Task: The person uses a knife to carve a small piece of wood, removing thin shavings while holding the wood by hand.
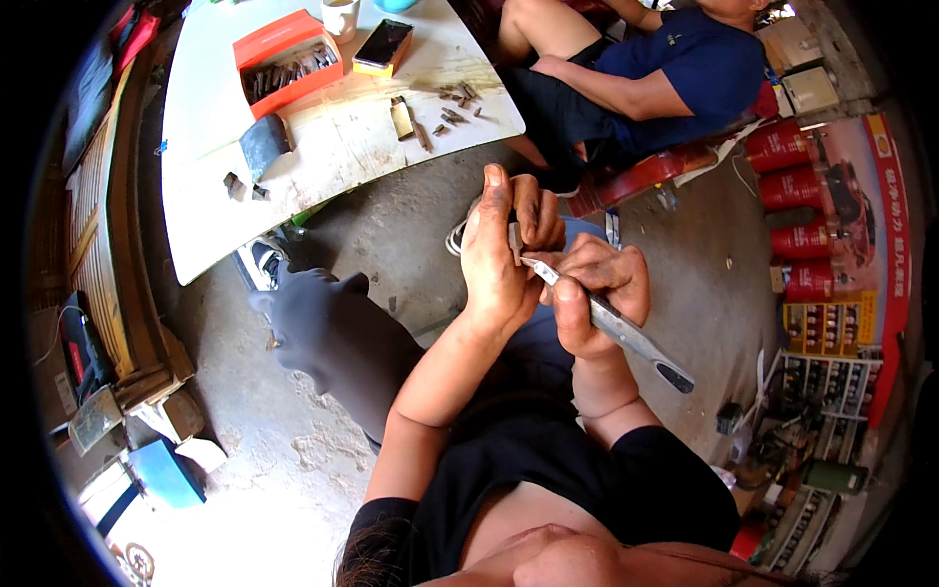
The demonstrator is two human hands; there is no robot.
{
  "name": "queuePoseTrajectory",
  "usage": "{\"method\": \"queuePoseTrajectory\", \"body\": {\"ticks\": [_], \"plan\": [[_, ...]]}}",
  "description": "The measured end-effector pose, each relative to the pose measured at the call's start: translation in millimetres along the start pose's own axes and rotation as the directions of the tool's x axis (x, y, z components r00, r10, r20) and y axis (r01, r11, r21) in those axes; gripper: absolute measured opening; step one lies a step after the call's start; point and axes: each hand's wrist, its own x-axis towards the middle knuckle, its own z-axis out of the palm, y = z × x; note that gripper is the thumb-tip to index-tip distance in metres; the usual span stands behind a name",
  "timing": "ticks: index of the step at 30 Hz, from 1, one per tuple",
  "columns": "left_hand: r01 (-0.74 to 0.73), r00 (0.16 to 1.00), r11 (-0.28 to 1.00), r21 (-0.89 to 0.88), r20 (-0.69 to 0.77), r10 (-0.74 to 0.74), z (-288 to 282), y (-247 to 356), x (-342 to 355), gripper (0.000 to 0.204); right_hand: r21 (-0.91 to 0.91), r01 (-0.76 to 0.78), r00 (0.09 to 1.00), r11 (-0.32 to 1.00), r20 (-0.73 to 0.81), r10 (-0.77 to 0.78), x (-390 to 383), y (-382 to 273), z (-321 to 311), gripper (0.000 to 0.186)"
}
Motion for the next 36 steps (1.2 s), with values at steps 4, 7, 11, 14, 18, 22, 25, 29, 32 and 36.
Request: {"method": "queuePoseTrajectory", "body": {"ticks": [4, 7, 11, 14, 18, 22, 25, 29, 32, 36], "plan": [[-0.022, 1.000, 1.000, 0.005, -0.006, 0.022, -1, -1, 1, 0.053, 0.013, -0.009, 1.000, 1.000, 0.001, 0.009, 0, 0, 1, 0.017], [-0.001, 1.000, 1.000, -0.010, -0.018, 0.001, -1, -2, 2, 0.053, 0.088, -0.052, 0.998, 0.995, -0.014, 0.054, 0, 0, 1, 0.017], [0.003, 1.000, 1.000, -0.008, -0.029, -0.003, -1, -2, 3, 0.053, 0.097, -0.049, 0.999, 0.994, -0.020, 0.051, 0, 3, 1, 0.017], [-0.022, 0.998, 1.000, -0.005, -0.055, 0.022, 2, -3, 3, 0.052, 0.057, -0.049, 0.999, 0.997, -0.004, 0.049, 1, 2, 0, 0.017], [-0.054, 0.996, 0.998, -0.020, -0.073, 0.052, -1, -6, 4, 0.046, 0.008, -0.059, 0.998, 0.998, -0.003, 0.060, -2, 4, -2, 0.017], [-0.060, 0.996, 0.997, -0.039, -0.072, 0.057, -4, -10, 5, 0.040, 0.024, -0.031, 0.999, 0.999, -0.028, 0.031, -1, 5, 0, 0.017], [-0.016, 1.000, 0.999, -0.033, -0.021, 0.016, -9, -11, 5, 0.042, 0.168, -0.114, 0.992, 0.979, -0.027, 0.120, 0, 7, -4, 0.017], [0.049, 0.999, 0.998, 0.026, -0.011, -0.049, -11, -10, 6, 0.046, 0.456, -0.243, 0.938, 0.856, -0.114, 0.327, 5, 10, -11, 0.022], [0.059, 0.998, 0.998, 0.014, -0.017, -0.058, -8, -11, 7, 0.049, 0.449, -0.294, 0.869, 0.844, -0.243, 0.431, 1, 17, -11, 0.026], [0.059, 0.998, 0.998, 0.030, -0.034, -0.058, -8, -14, 11, 0.050, 0.617, -0.326, 0.814, 0.716, -0.202, 0.544, 5, 24, -18, 0.021]]}}
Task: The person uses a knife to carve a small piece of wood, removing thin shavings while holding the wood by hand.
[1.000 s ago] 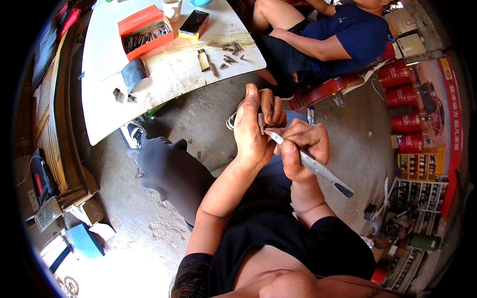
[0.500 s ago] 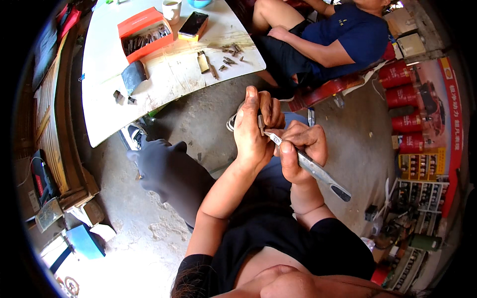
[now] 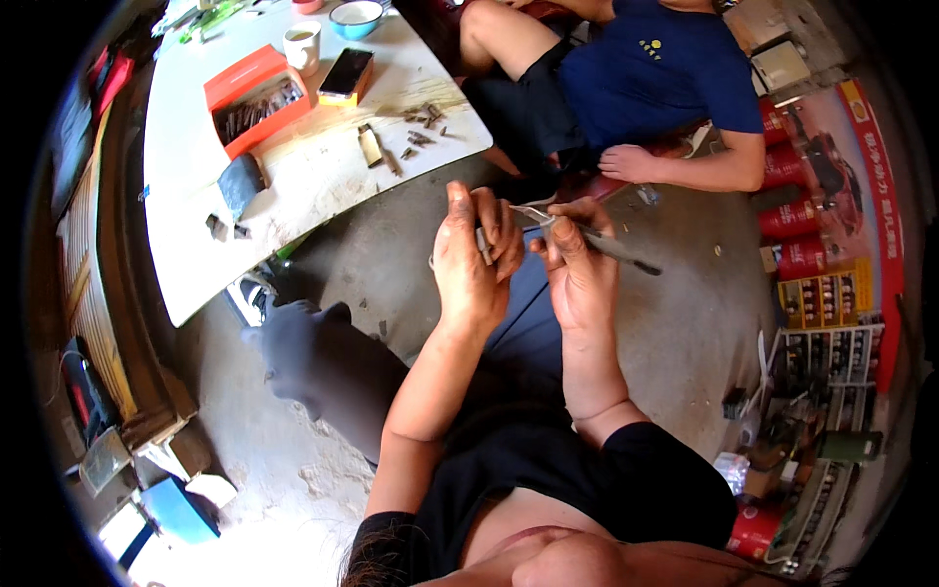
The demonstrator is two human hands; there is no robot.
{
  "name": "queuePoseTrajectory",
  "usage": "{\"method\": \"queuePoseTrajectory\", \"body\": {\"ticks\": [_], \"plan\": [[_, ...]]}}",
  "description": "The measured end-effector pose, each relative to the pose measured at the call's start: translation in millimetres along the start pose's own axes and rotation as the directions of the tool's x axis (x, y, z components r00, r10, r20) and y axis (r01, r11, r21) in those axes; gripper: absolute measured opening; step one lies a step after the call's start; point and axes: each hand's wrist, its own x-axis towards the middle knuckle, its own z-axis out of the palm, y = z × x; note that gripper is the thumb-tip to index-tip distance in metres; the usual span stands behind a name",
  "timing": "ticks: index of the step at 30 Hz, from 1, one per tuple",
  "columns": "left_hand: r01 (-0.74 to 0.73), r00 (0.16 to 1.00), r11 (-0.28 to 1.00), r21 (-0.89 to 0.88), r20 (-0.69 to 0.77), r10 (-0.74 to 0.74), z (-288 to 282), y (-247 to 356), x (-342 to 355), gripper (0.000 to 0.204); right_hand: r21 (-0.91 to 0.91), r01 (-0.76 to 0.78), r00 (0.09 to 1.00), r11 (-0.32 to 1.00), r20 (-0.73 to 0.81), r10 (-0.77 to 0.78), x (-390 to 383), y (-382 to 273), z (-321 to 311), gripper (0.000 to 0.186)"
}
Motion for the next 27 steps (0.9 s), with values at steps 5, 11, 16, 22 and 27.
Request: {"method": "queuePoseTrajectory", "body": {"ticks": [5, 11, 16, 22, 27], "plan": [[0.024, 0.998, 1.000, 0.007, -0.062, -0.024, -3, 0, 1, 0.050, 0.187, -0.160, 0.986, 0.969, 0.085, 0.146, 2, 4, -13, 0.023], [0.005, 0.997, 0.999, 0.034, -0.080, -0.003, -2, -4, 3, 0.051, 0.250, -0.171, 0.984, 0.953, 0.092, 0.152, 1, 0, -13, 0.041], [0.007, 0.996, 1.000, 0.018, -0.090, -0.006, -2, -5, 2, 0.050, 0.123, -0.153, 0.988, 0.981, 0.016, 0.152, 1, 3, -12, 0.027], [0.003, 0.991, 0.999, 0.041, -0.134, 0.003, 1, -1, 0, 0.050, -0.136, -0.067, 0.998, 0.988, -0.026, 0.064, 1, 8, -6, 0.021], [-0.019, 0.993, 1.000, -0.006, -0.120, 0.019, -3, 0, -2, 0.049, -0.139, -0.039, 0.999, 0.990, 0.009, 0.041, 0, 13, -4, 0.025]]}}
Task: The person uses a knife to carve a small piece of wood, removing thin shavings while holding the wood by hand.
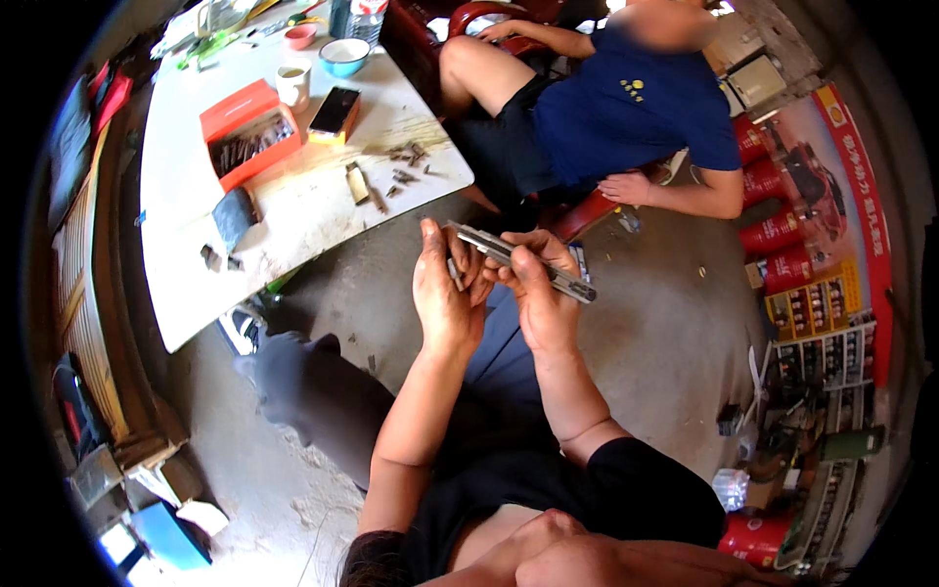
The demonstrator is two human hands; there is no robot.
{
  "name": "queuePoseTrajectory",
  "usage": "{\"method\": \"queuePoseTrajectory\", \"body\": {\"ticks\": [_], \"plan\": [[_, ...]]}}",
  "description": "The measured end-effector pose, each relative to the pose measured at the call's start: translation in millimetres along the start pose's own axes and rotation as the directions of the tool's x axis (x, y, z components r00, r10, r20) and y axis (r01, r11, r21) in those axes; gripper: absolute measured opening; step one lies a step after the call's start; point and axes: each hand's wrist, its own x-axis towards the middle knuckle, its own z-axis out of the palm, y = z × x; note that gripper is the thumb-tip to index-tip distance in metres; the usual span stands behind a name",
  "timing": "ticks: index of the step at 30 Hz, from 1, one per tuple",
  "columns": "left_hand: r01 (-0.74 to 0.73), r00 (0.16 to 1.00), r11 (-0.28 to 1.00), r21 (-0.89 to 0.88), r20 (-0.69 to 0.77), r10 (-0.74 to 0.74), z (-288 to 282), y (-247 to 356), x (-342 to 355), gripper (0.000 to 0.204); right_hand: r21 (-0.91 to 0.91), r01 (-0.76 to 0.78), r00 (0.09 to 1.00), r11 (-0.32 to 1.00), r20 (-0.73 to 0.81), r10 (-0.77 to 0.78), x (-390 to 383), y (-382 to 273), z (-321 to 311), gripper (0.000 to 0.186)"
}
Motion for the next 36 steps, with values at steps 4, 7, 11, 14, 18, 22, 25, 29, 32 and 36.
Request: {"method": "queuePoseTrajectory", "body": {"ticks": [4, 7, 11, 14, 18, 22, 25, 29, 32, 36], "plan": [[0.008, 1.000, 1.000, 0.011, -0.007, -0.008, -1, 5, -1, 0.048, -0.041, 0.005, 1.000, 0.999, 0.013, -0.004, -2, 0, 4, 0.025], [-0.027, 0.999, 0.999, 0.028, -0.027, 0.028, 1, 5, 0, 0.048, -0.043, 0.014, 0.999, 0.999, 0.031, -0.013, -4, -2, 7, 0.027], [-0.057, 0.998, 0.997, 0.051, -0.024, 0.058, -2, 5, 1, 0.048, -0.075, 0.033, 0.998, 0.997, 0.053, -0.029, -5, 0, 7, 0.027], [-0.065, 0.997, 0.995, 0.071, -0.035, 0.067, -1, 6, 1, 0.048, -0.095, 0.040, 0.997, 0.995, 0.069, -0.034, -7, -1, 9, 0.025], [-0.066, 0.995, 0.994, 0.083, -0.063, 0.071, 1, 8, -1, 0.047, -0.102, 0.071, 0.988, 0.992, 0.146, -0.055, -7, 0, 4, 0.023], [-0.103, 0.993, 0.994, 0.049, -0.046, 0.105, 0, 6, 1, 0.048, -0.106, 0.096, 0.989, 0.990, 0.126, -0.083, -6, -3, 9, 0.021], [-0.195, 0.981, 0.971, 0.136, 0.011, 0.195, -3, 2, -4, 0.049, -0.112, 0.084, 0.996, 0.990, -0.013, -0.086, -5, -5, 7, 0.020], [-0.295, 0.952, 0.923, 0.248, -0.002, 0.305, 14, -4, -13, 0.050, -0.239, 0.225, 0.959, 0.945, -0.115, -0.257, -4, 4, 0, 0.023], [-0.272, 0.959, 0.932, 0.239, -0.013, 0.283, 17, -6, -21, 0.048, -0.323, 0.278, 0.933, 0.905, -0.133, -0.335, -7, 5, -1, 0.023], [-0.234, 0.965, 0.954, 0.189, -0.075, 0.252, 15, -11, -26, 0.050, -0.288, 0.301, 0.935, 0.909, -0.097, -0.340, -10, 7, -1, 0.023]]}}
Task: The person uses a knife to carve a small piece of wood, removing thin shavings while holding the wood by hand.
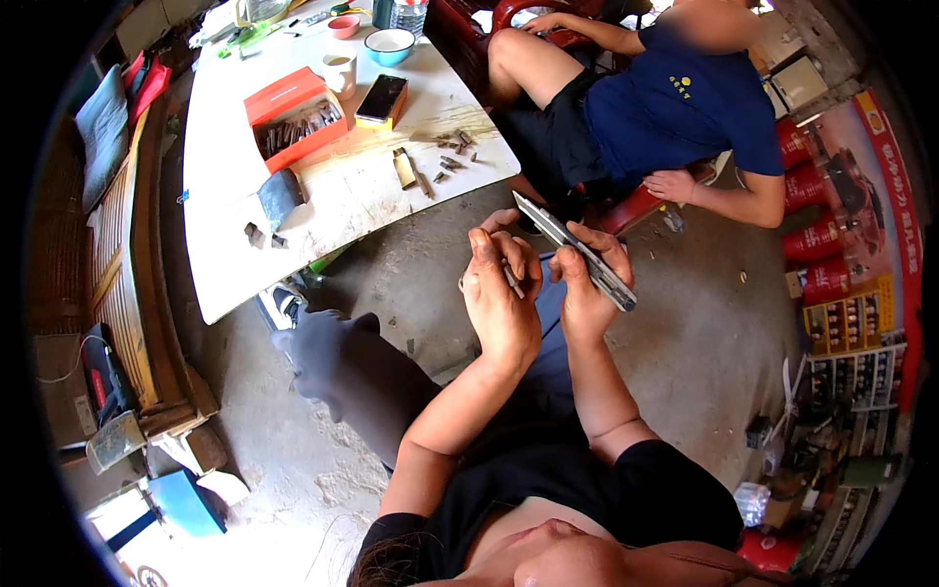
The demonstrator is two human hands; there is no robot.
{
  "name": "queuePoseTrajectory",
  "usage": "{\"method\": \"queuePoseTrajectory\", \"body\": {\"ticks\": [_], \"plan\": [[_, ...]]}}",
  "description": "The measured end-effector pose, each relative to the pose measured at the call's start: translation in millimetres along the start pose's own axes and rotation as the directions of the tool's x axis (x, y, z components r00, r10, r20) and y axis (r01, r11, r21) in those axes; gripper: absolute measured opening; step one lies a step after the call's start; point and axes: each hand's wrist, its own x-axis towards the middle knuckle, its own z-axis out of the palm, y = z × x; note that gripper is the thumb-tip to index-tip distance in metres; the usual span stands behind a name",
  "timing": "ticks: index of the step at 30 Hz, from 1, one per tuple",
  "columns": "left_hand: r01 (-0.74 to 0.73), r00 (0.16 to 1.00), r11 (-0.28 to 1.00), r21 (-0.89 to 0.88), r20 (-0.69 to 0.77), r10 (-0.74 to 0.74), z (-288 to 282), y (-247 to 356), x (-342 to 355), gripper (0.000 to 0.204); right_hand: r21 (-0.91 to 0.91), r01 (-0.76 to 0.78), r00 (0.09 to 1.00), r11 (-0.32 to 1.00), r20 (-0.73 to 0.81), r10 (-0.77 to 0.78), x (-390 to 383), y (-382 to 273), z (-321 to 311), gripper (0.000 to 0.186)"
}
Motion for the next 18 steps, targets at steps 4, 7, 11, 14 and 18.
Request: {"method": "queuePoseTrajectory", "body": {"ticks": [4, 7, 11, 14, 18], "plan": [[0.095, 0.992, 0.993, -0.075, 0.094, -0.087, -3, 4, 5, 0.050, -0.048, 0.016, 0.996, 0.999, 0.088, -0.011, -3, -7, 2, 0.023], [0.089, 0.991, 0.994, -0.059, 0.110, -0.082, -4, 5, 5, 0.051, -0.114, 0.058, 0.994, 0.992, 0.102, -0.046, -3, -9, 3, 0.022], [0.079, 0.994, 0.996, -0.041, 0.075, -0.076, -4, 0, 4, 0.051, -0.141, 0.112, 0.988, 0.984, 0.121, -0.095, -3, -10, 3, 0.020], [0.077, 0.994, 0.995, -0.063, 0.089, -0.071, -5, 1, 4, 0.050, -0.123, 0.095, 0.987, 0.988, 0.143, -0.078, -4, -11, 1, 0.019], [0.100, 0.993, 0.993, -0.068, 0.064, -0.096, -6, 1, 4, 0.050, -0.129, 0.062, 0.985, 0.990, 0.170, -0.039, -5, -17, 2, 0.020]]}}
